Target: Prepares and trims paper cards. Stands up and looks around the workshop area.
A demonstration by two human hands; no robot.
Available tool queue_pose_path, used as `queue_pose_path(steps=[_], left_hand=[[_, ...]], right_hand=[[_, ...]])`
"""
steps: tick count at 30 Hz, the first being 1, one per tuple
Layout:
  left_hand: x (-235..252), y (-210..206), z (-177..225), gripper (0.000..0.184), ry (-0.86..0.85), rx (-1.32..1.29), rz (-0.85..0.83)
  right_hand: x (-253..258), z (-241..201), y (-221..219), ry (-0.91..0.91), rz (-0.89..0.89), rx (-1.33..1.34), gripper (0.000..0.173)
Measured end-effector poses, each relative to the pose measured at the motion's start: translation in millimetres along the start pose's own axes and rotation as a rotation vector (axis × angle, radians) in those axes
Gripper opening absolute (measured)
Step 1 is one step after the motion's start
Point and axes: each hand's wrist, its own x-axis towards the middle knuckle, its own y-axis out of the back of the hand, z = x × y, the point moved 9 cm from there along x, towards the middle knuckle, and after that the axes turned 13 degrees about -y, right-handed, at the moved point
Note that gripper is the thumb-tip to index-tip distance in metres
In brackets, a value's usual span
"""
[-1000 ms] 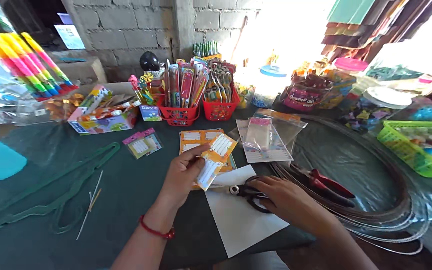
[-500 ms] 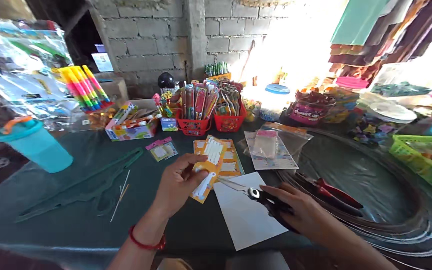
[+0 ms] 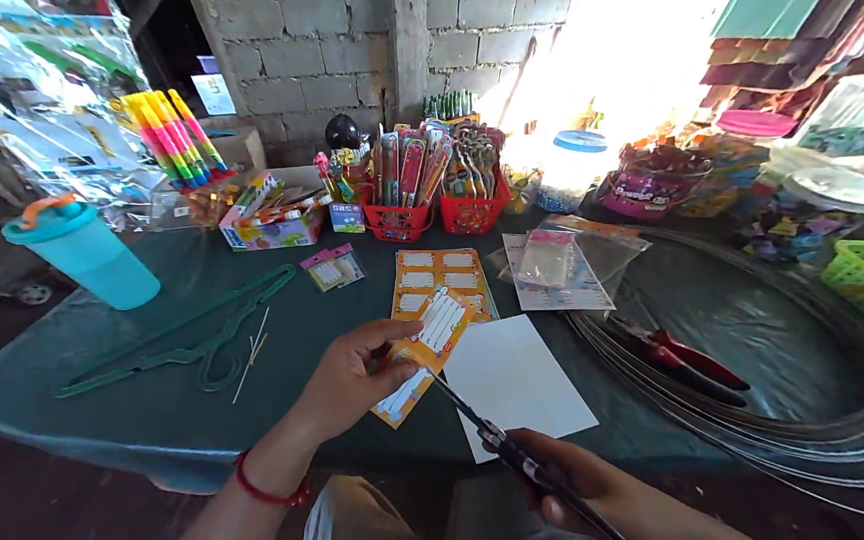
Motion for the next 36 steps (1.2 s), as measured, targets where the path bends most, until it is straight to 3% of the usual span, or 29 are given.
queue_pose_path(steps=[36], left_hand=[[7,-12,-17,0.043,0.115,-0.032,-0.112]], right_hand=[[18,-3,15,0.002,0.066,-0.015,0.071]])
